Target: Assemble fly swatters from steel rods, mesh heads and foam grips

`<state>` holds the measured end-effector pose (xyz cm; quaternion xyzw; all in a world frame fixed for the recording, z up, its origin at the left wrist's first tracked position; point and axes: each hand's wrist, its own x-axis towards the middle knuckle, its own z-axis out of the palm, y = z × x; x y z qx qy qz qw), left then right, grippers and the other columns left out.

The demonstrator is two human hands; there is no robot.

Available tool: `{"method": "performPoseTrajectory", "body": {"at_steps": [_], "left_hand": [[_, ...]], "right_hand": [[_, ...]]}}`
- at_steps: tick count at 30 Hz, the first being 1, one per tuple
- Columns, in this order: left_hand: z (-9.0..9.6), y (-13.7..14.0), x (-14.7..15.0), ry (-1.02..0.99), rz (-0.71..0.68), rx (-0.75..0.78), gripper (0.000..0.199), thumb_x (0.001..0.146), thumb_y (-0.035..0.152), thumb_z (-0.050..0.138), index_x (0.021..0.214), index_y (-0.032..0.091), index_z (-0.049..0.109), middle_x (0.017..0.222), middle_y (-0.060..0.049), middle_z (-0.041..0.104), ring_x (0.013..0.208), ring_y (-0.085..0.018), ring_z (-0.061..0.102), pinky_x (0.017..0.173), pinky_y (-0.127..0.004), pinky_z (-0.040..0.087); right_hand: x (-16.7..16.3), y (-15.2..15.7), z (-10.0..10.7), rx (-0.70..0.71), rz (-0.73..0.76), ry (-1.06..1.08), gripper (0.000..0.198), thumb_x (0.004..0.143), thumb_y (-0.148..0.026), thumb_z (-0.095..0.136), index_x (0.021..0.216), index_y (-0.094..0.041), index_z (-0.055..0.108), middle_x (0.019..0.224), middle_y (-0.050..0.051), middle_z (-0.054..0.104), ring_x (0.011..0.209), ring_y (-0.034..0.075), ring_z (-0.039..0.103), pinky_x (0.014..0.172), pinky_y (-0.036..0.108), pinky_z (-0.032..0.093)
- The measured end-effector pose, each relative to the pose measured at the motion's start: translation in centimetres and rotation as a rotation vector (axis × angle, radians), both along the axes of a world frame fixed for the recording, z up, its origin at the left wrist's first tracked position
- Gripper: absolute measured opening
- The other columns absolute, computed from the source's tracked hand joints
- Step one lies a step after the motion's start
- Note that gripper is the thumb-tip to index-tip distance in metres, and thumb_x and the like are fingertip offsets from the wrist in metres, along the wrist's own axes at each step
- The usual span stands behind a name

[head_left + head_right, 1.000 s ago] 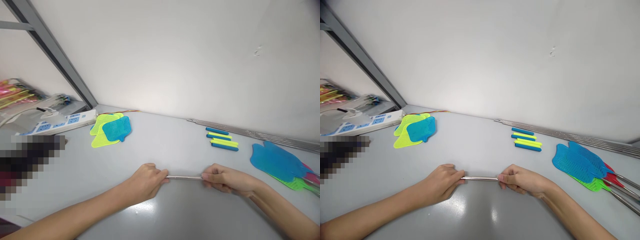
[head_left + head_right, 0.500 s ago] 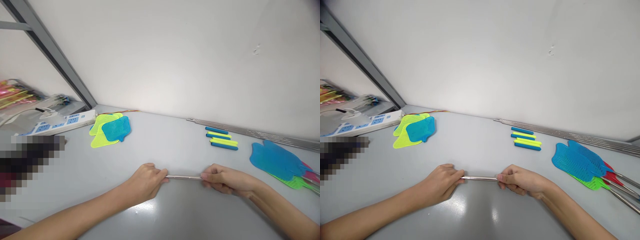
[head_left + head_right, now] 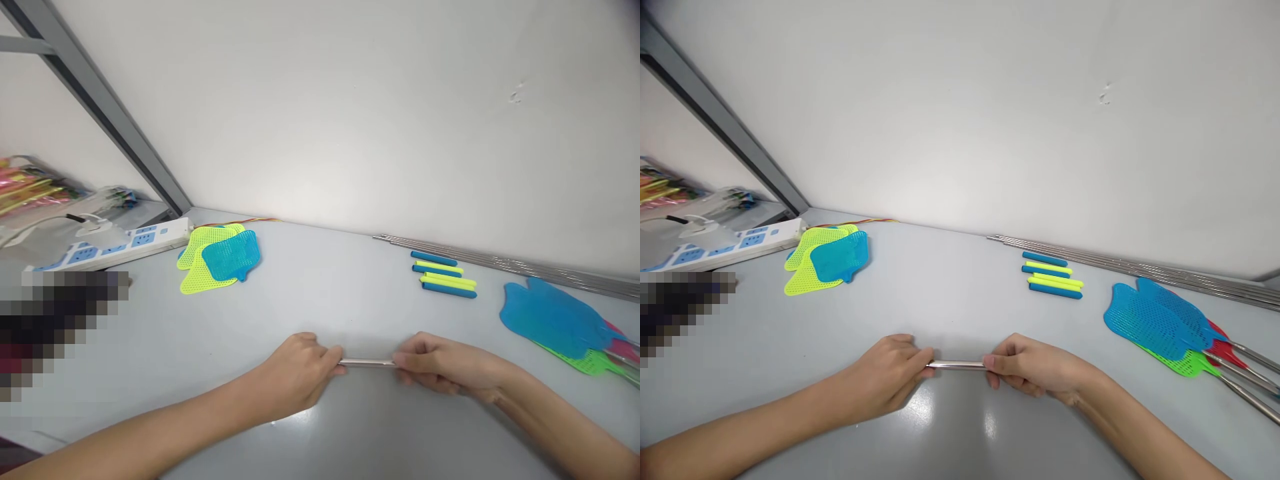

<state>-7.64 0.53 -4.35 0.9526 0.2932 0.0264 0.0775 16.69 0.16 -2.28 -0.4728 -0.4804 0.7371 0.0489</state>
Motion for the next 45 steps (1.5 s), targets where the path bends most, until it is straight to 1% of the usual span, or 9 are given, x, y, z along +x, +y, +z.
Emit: {"method": "performPoseTrajectory", "body": {"at_steps": [8,12,16,20,24,26,30,38,45], "left_hand": [[0.6,0.1,0.2,-0.002,0.051,-0.069,0.029,0.086,0.028,0.019,0.069,0.017,0.040,0.047,0.002,0.047,0.040,-0.011,0.040,0.052,-0.025,0.032],[1.4,0.8,-0.2,-0.037,0.087,-0.111,0.029,0.085,0.033,0.023,0.070,0.017,0.042,0.055,0.002,0.049,0.049,-0.011,0.045,0.055,-0.024,0.034],[2.3,1.3,-0.9,-0.058,0.078,-0.174,0.028,0.085,0.034,0.026,0.076,0.017,0.045,0.065,0.001,0.051,0.060,-0.011,0.048,0.060,-0.023,0.034],[2.5,1.6,-1.5,-0.058,0.095,-0.174,0.029,0.086,0.030,0.023,0.077,0.017,0.047,0.066,0.000,0.052,0.063,-0.012,0.049,0.062,-0.024,0.034],[2.3,1.5,-1.6,-0.067,0.076,-0.137,0.023,0.085,0.023,0.027,0.075,0.017,0.047,0.061,0.001,0.050,0.059,-0.011,0.047,0.060,-0.023,0.033],[2.1,1.3,-1.6,-0.057,0.055,-0.117,0.019,0.084,0.019,0.029,0.074,0.017,0.045,0.059,0.002,0.049,0.055,-0.010,0.046,0.058,-0.023,0.033],[1.3,0.7,-1.4,-0.024,-0.013,-0.088,0.014,0.082,0.016,0.031,0.074,0.018,0.042,0.060,0.002,0.049,0.054,-0.011,0.045,0.056,-0.024,0.032],[1.0,-0.1,-1.3,0.048,-0.012,-0.092,0.011,0.080,0.011,0.032,0.074,0.018,0.039,0.064,0.001,0.051,0.054,-0.012,0.045,0.053,-0.023,0.032],[1.0,-0.5,-1.0,0.052,-0.012,-0.143,0.011,0.079,0.010,0.034,0.074,0.018,0.039,0.063,0.000,0.052,0.053,-0.012,0.047,0.053,-0.024,0.033]], "right_hand": [[-0.2,-0.1,0.3,0.034,-0.006,-0.022,0.039,0.070,-0.050,0.043,0.070,-0.013,0.056,0.047,-0.006,0.025,0.040,0.004,0.017,0.040,0.023,0.011],[-0.2,0.1,0.3,0.015,-0.034,0.005,0.039,0.069,-0.051,0.045,0.073,-0.013,0.057,0.048,-0.006,0.023,0.042,0.004,0.017,0.040,0.022,0.011],[0.1,0.5,0.3,-0.028,-0.023,0.043,0.039,0.069,-0.050,0.046,0.076,-0.013,0.057,0.048,-0.007,0.021,0.042,0.004,0.015,0.040,0.021,0.010],[0.6,0.9,0.5,0.062,0.056,0.037,0.038,0.074,-0.046,0.042,0.077,-0.011,0.058,0.044,-0.005,0.030,0.040,0.004,0.021,0.041,0.022,0.016],[0.6,0.8,1.1,0.140,0.131,-0.043,0.038,0.073,-0.046,0.042,0.077,-0.012,0.058,0.055,0.000,0.045,0.045,0.005,0.032,0.045,0.021,0.024],[0.3,0.5,1.4,0.161,0.161,-0.082,0.038,0.073,-0.046,0.042,0.080,-0.013,0.058,0.061,0.001,0.048,0.048,0.006,0.035,0.047,0.021,0.028],[-0.1,0.0,1.6,0.101,0.216,-0.091,0.036,0.074,-0.046,0.041,0.085,-0.015,0.057,0.059,-0.001,0.041,0.048,0.006,0.034,0.046,0.019,0.028],[-0.2,-0.2,0.4,-0.129,0.085,0.031,0.031,0.071,-0.041,0.048,0.077,-0.013,0.058,0.053,-0.004,0.033,0.041,0.002,0.019,0.037,0.019,0.011],[-0.7,-0.6,0.1,-0.124,0.059,-0.019,0.030,0.071,-0.041,0.047,0.075,-0.013,0.058,0.053,-0.003,0.035,0.040,0.002,0.021,0.035,0.019,0.009]]}}
